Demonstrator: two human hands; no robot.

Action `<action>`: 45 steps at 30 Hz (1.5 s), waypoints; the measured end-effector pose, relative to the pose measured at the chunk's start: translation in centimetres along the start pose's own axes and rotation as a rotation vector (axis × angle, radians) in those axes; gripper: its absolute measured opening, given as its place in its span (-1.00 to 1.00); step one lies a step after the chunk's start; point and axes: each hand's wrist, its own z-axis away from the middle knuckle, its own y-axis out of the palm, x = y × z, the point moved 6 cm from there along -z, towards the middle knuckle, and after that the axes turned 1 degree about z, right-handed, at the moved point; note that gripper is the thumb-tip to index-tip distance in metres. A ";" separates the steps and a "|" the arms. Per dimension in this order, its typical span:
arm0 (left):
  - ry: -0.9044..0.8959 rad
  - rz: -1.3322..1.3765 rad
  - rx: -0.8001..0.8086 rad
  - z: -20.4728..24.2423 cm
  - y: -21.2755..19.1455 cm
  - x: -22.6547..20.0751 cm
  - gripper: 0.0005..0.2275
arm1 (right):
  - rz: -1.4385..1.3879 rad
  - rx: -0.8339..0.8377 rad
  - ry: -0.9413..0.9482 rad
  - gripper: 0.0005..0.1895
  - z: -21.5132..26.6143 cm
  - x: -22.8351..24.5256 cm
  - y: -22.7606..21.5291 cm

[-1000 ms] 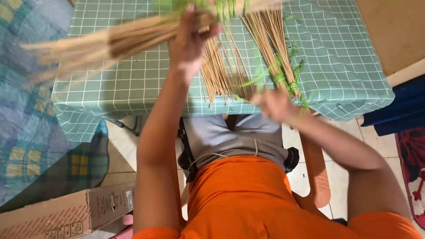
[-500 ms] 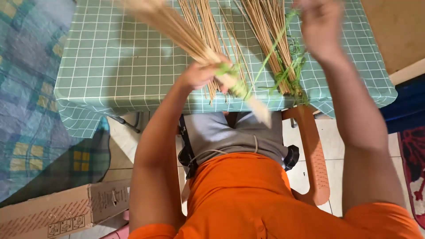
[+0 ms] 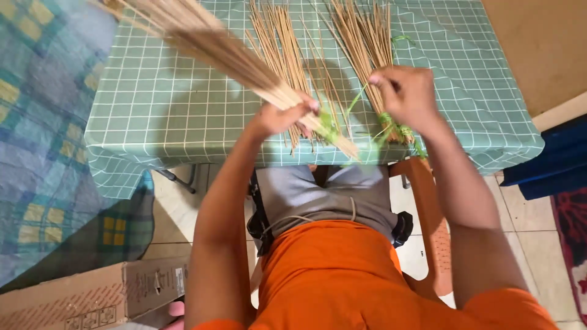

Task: Sorting and bundling thin wooden sticks using green string.

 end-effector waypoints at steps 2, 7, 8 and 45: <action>0.554 0.550 0.464 0.6 2.2 -3.9 -0.82 | -0.437 -0.659 -0.480 -0.90 -0.8 -3.3 -1.9; 0.240 0.292 -0.241 -0.3 -1.4 -4.1 -0.82 | -0.257 -0.524 -0.572 -0.80 3.5 0.2 10.4; 0.126 0.143 -0.355 -0.6 -1.9 -3.3 -0.80 | -0.232 -0.522 -0.548 -0.80 4.9 0.6 12.0; 0.237 0.188 -0.367 2.4 3.5 1.4 -0.77 | -0.551 -0.820 -0.327 -0.77 -3.3 -1.0 7.7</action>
